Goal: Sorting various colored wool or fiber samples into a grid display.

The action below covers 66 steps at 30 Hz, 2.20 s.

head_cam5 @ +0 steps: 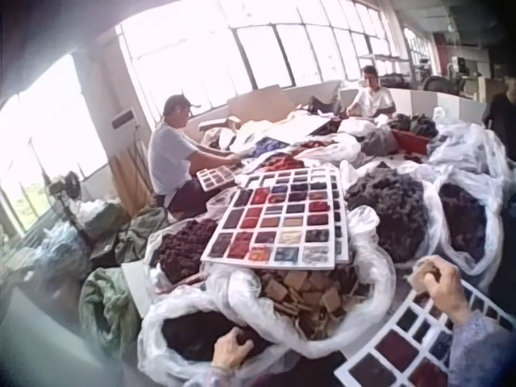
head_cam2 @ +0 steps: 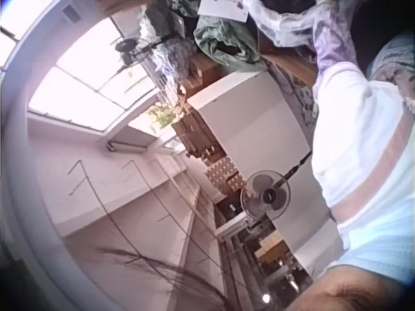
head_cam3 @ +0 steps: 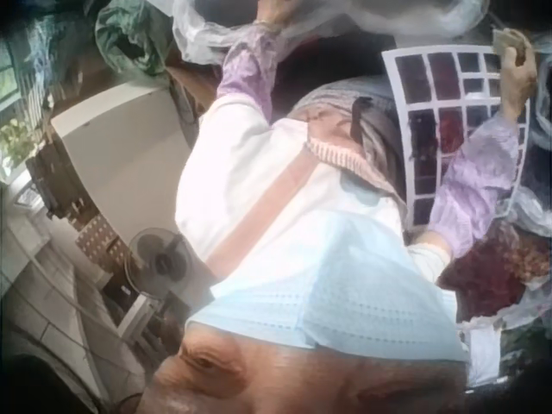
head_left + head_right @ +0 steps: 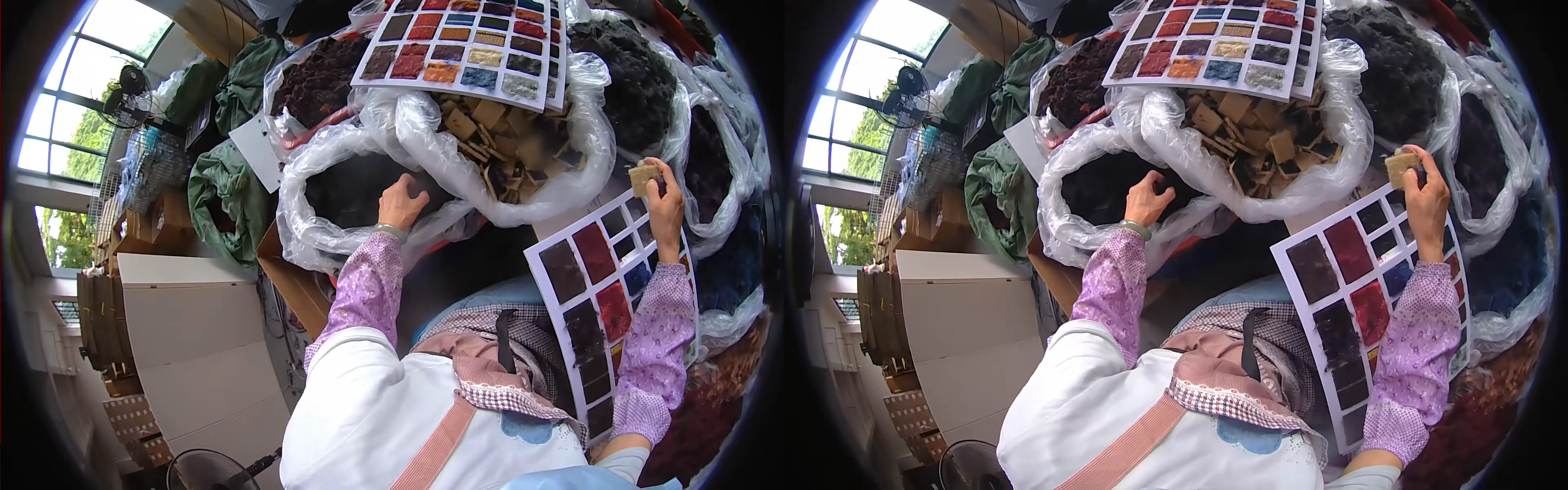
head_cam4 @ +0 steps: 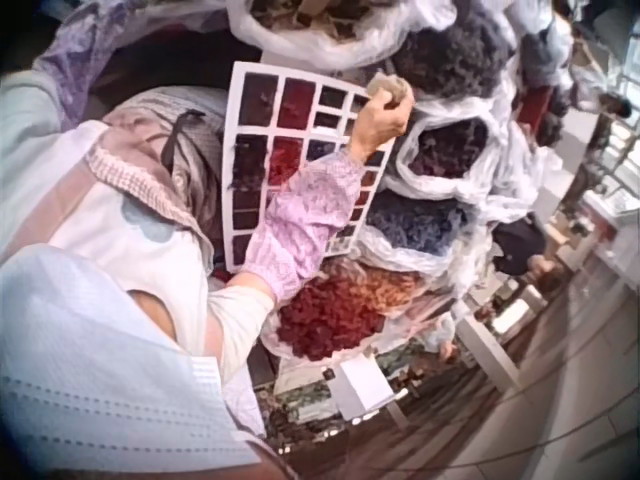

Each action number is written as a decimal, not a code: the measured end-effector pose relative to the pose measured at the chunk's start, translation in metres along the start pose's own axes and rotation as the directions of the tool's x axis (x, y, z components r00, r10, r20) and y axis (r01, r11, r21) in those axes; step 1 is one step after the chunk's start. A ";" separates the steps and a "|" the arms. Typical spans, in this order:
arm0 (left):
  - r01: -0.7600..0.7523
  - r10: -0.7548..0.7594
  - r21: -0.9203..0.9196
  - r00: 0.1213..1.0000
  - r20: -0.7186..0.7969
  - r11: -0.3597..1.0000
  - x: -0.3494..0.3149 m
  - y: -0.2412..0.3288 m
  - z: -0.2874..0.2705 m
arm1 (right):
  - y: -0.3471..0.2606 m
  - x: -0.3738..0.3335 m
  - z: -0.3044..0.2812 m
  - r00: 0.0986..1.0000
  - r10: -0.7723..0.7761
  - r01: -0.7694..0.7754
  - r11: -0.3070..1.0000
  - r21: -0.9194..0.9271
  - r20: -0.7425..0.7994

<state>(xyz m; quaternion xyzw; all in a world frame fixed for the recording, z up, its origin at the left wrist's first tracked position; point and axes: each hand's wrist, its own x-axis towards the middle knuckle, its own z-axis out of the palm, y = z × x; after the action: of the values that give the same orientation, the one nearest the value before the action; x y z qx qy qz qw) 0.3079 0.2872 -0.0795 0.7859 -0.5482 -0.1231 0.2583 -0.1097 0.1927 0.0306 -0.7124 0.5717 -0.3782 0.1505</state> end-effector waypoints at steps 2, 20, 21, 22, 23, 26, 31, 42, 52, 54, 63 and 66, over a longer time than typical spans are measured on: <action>0.096 -0.096 -0.004 0.995 -0.007 0.995 0.002 -0.004 -0.008 | 0.016 -0.007 -0.018 0.998 0.055 -0.054 0.997 -0.048 0.018; 0.354 -0.227 0.308 0.897 -0.380 0.883 0.030 -0.088 -0.084 | 0.112 -0.069 -0.093 0.895 0.379 -0.385 0.923 0.023 -0.235; 0.354 -0.222 0.291 0.888 -0.402 0.889 0.027 -0.098 -0.083 | 0.117 -0.068 -0.096 0.889 0.406 -0.416 0.909 -0.005 -0.213; 0.367 -0.189 0.304 0.854 -0.485 0.879 0.017 -0.087 -0.084 | 0.122 -0.069 -0.096 0.889 0.407 -0.420 0.907 -0.018 -0.209; 0.379 -0.171 0.281 0.812 -0.558 0.882 0.008 -0.082 -0.085 | 0.124 -0.070 -0.097 0.875 0.434 -0.448 0.894 -0.020 -0.213; 0.175 0.109 0.363 0.760 -0.641 0.915 -0.017 -0.038 -0.091 | 0.134 -0.076 -0.103 0.835 0.530 -0.535 0.845 0.008 -0.150; -0.378 0.201 -0.266 0.834 -0.514 0.887 -0.009 0.100 -0.043 | 0.135 -0.061 -0.085 0.822 0.560 -0.551 0.828 0.102 -0.105; -0.576 0.776 -0.676 0.631 -0.009 0.461 0.032 0.345 0.148 | 0.125 -0.026 -0.036 0.790 0.607 -0.590 0.791 0.162 -0.089; -0.824 0.943 -0.463 0.249 0.223 0.327 0.053 0.338 0.182 | 0.127 -0.040 -0.047 0.953 0.303 -0.297 0.940 -0.167 0.008; -0.806 0.929 -0.466 0.283 0.240 0.366 0.048 0.349 0.181 | 0.130 -0.040 -0.048 0.955 0.295 -0.283 0.935 -0.216 0.027; -0.927 0.980 -0.343 0.095 0.174 0.150 0.046 0.362 0.192 | 0.128 -0.036 -0.047 0.920 0.392 -0.378 0.892 -0.247 0.008; -0.911 0.886 -0.222 0.242 0.397 0.348 0.036 0.368 0.188 | 0.133 -0.038 -0.041 0.927 0.373 -0.366 0.892 -0.266 -0.025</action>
<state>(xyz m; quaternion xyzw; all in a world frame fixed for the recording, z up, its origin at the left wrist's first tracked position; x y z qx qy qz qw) -0.0623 0.1051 -0.0345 0.2846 -0.9432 -0.1173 0.1249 -0.2342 0.1968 -0.0413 -0.6093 0.7402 -0.2528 0.1302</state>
